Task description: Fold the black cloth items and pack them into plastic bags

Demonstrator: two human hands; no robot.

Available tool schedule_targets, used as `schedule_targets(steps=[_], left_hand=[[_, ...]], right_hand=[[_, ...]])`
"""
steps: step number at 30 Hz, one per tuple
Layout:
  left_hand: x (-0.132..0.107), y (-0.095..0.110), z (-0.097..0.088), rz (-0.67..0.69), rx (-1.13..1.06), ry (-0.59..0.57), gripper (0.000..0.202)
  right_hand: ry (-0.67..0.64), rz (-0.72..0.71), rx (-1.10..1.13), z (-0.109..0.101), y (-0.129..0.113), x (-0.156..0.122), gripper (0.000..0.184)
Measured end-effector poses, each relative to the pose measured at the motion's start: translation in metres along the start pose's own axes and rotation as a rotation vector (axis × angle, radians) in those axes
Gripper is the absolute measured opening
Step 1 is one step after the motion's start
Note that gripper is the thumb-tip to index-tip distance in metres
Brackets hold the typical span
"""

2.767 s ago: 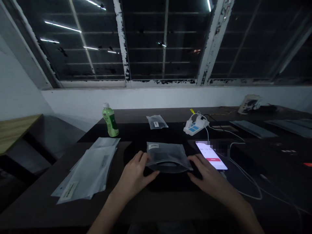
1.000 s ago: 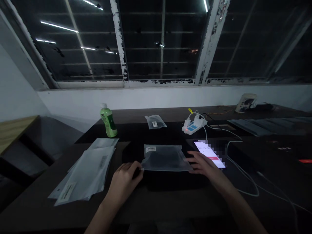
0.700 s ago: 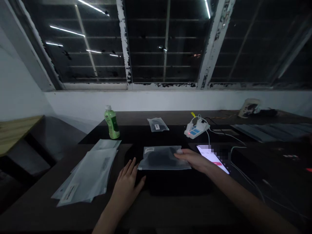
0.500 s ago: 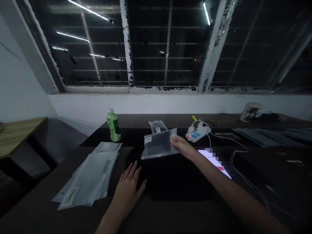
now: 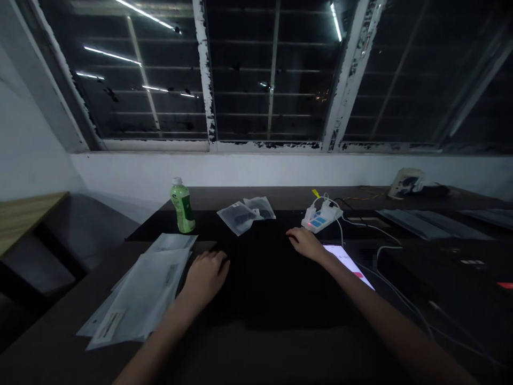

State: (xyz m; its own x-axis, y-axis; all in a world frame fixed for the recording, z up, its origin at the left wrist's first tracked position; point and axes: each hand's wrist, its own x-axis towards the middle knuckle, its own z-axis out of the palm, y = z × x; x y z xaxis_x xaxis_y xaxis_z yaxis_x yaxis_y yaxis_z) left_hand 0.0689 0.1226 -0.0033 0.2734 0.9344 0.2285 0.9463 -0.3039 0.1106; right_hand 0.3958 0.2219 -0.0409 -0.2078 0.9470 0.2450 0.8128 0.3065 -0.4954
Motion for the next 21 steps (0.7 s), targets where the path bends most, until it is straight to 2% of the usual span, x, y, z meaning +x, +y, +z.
schedule_targets(steps=[2,5,7,10,13,16,18,21], left_hand=[[0.031,-0.004,0.001,0.0,0.016,-0.004,0.024],[0.069,-0.01,0.012,-0.017,0.03,-0.037,0.023],[0.086,-0.015,0.02,-0.04,0.03,-0.065,0.026],[0.096,-0.02,0.028,-0.074,0.008,-0.09,0.036],[0.096,-0.022,0.024,-0.075,-0.034,-0.065,0.023],[0.086,-0.024,0.004,-0.031,-0.089,0.021,0.017],[0.071,-0.025,-0.012,0.0,-0.118,0.076,0.016],[0.029,-0.024,-0.029,0.052,-0.18,0.158,0.015]], right_hand=[[0.032,-0.019,-0.091,0.001,-0.001,-0.002,0.019],[0.087,-0.055,-0.159,0.0,-0.008,0.0,0.017],[0.135,-0.081,-0.168,-0.004,-0.014,-0.001,0.018],[0.188,-0.126,-0.149,-0.019,-0.021,-0.008,0.02],[0.202,-0.182,-0.122,-0.039,-0.029,-0.02,0.017],[0.237,-0.22,-0.099,-0.059,-0.037,-0.04,0.015],[0.273,-0.237,-0.078,-0.067,-0.043,-0.061,0.015],[0.298,-0.212,-0.058,-0.067,-0.05,-0.105,0.014]])
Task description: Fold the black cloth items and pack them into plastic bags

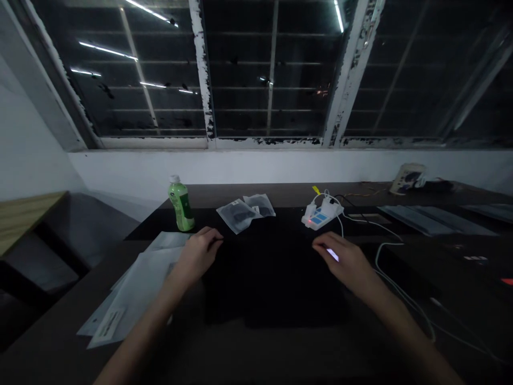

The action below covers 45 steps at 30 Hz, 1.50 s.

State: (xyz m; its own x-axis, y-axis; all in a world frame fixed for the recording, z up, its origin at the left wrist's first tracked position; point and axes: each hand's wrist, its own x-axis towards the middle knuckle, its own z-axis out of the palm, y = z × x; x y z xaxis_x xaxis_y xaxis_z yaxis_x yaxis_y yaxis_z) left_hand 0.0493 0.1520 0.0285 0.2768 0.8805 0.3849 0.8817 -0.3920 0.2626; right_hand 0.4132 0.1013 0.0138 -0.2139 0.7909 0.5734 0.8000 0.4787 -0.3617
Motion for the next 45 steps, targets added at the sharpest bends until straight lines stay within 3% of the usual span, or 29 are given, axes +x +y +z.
schedule_targets(steps=[2,4,7,9,11,14,18,21,23,26,30,34,38,41,45], left_hand=[[-0.036,0.005,-0.004,0.071,-0.112,0.114,0.017],[-0.074,0.008,0.001,0.081,-0.162,0.199,0.02],[-0.119,0.012,0.015,0.095,-0.157,0.207,0.022],[-0.134,0.019,0.019,0.104,-0.121,0.187,0.019],[-0.134,0.033,0.017,0.09,-0.102,0.193,0.024],[-0.111,0.063,0.014,0.078,-0.113,0.196,0.029],[-0.074,0.093,0.035,0.145,-0.061,-0.045,0.043],[-0.067,0.088,0.06,0.064,0.021,-0.213,0.073],[-0.072,0.077,0.071,-0.02,0.066,-0.236,0.094],[-0.082,0.065,0.073,-0.072,0.102,-0.209,0.113],[-0.085,0.065,0.067,-0.05,0.084,-0.173,0.124],[-0.085,0.077,0.054,0.003,0.004,-0.071,0.109],[-0.093,0.095,0.034,-0.01,-0.249,-0.039,0.064],[-0.102,0.101,0.023,-0.14,-0.52,-0.015,0.041],[-0.109,0.093,0.023,-0.263,-0.59,0.097,0.038]], right_hand=[[0.002,0.054,-0.009,-0.001,-0.008,-0.033,0.014],[-0.084,0.123,-0.025,0.002,-0.013,-0.067,0.016],[-0.264,0.207,-0.056,0.006,-0.02,-0.102,0.021],[-0.323,0.247,-0.084,0.006,-0.027,-0.109,0.022],[-0.291,0.27,-0.119,0.004,-0.037,-0.101,0.026],[-0.195,0.233,-0.086,0.01,-0.055,-0.07,0.032],[-0.317,0.007,0.015,0.042,-0.059,-0.035,0.038],[-0.409,-0.02,-0.074,0.062,-0.041,-0.033,0.044],[-0.383,0.019,-0.172,0.064,-0.023,-0.036,0.043],[-0.329,0.063,-0.271,0.054,0.002,-0.035,0.039],[-0.384,0.097,-0.155,0.032,0.021,-0.013,0.015],[-0.475,0.133,-0.011,0.011,0.019,0.019,0.006],[-0.552,0.168,0.204,0.002,-0.011,0.043,0.01],[-0.626,0.329,0.505,0.012,-0.043,0.051,0.022],[-0.683,0.448,0.87,0.038,-0.074,0.049,0.025]])
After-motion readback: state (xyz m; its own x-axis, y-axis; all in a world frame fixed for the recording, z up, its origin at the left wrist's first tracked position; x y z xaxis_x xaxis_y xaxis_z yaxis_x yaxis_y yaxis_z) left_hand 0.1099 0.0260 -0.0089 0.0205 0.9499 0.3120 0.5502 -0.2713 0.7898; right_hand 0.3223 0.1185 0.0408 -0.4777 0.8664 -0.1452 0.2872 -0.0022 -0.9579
